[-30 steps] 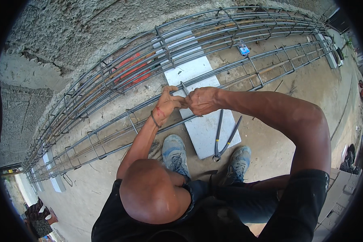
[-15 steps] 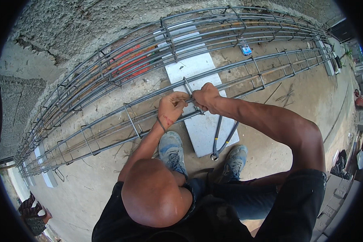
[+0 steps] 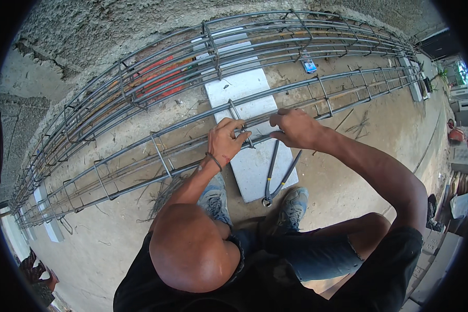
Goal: The person constructs a steel rebar cage by wrapping tie wire around rebar joints by hand and twisting the wire tight using pliers.
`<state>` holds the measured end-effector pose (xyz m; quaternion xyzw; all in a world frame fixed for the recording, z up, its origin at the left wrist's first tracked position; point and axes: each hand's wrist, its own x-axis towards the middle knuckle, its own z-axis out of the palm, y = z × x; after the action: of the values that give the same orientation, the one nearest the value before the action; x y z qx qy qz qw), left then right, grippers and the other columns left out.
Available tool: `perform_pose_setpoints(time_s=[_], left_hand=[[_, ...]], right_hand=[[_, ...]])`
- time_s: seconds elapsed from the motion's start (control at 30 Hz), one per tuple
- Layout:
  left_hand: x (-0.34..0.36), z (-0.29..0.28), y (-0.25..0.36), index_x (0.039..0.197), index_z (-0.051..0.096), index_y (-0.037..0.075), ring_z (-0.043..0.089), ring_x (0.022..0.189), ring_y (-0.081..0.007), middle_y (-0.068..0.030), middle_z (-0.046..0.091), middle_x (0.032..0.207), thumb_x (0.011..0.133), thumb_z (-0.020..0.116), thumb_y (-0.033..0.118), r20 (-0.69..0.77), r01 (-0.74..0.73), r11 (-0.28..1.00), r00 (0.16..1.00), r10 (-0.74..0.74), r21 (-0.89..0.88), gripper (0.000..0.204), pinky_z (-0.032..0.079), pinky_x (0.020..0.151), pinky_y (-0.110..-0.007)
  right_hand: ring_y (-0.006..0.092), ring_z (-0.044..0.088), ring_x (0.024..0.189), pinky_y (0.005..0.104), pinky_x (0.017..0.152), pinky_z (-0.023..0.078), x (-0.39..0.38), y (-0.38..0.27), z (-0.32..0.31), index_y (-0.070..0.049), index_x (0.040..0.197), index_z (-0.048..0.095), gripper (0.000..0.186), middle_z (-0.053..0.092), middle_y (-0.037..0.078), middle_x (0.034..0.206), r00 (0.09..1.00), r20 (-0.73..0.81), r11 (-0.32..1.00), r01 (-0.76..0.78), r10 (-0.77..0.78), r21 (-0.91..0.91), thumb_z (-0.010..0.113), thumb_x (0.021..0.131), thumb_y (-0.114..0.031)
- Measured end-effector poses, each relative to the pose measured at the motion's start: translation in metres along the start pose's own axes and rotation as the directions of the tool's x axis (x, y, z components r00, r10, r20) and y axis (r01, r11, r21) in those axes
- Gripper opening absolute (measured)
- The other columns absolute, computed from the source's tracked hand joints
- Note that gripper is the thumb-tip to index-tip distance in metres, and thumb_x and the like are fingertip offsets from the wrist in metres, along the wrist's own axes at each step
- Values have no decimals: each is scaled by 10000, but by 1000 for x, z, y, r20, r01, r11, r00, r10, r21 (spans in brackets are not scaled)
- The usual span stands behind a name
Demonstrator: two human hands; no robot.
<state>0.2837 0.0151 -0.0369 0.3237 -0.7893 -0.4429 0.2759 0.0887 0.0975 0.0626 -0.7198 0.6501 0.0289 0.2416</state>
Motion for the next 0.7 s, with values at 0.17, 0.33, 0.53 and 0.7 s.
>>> perform_pose_setpoints(time_s=[0.17, 0.33, 0.53, 0.7], left_hand=[[1, 14, -5, 915, 679, 49, 596, 662, -251, -96, 594, 787, 724, 732, 100, -98, -109, 991, 988, 116, 77, 205, 468, 605, -357], [11, 16, -5, 859, 684, 34, 582, 667, -247, -93, 587, 745, 711, 723, 63, -32, -65, 997, 997, 64, -37, 157, 459, 605, -341], [47, -21, 6, 890, 681, 34, 598, 666, -202, -82, 619, 738, 679, 763, 95, 404, 51, 997, 912, -69, 55, 235, 457, 625, -342], [41, -19, -4, 1051, 627, 56, 555, 592, -173, -65, 631, 792, 677, 767, 73, 293, -173, 967, 949, 113, 187, 400, 442, 583, -317]], right_hand=[[272, 411, 1221, 460, 986, 404, -56, -18, 71, -89, 1213, 485, 358, 446, 132, 1199, 898, 292, 810, 427, -329, -402, 518, 865, -170], [263, 353, 1293, 511, 1060, 325, -72, 2, 114, -110, 1258, 420, 392, 412, 113, 1275, 872, 250, 759, 489, -420, -431, 467, 877, -191], [258, 479, 1115, 527, 1066, 320, -55, 2, 102, -50, 1145, 443, 311, 482, 100, 1095, 760, 423, 570, 650, -493, -502, 426, 871, -196], [275, 552, 943, 471, 892, 467, -57, -7, 83, -16, 1009, 502, 322, 499, 123, 916, 801, 419, 737, 578, -428, -352, 590, 755, -194]])
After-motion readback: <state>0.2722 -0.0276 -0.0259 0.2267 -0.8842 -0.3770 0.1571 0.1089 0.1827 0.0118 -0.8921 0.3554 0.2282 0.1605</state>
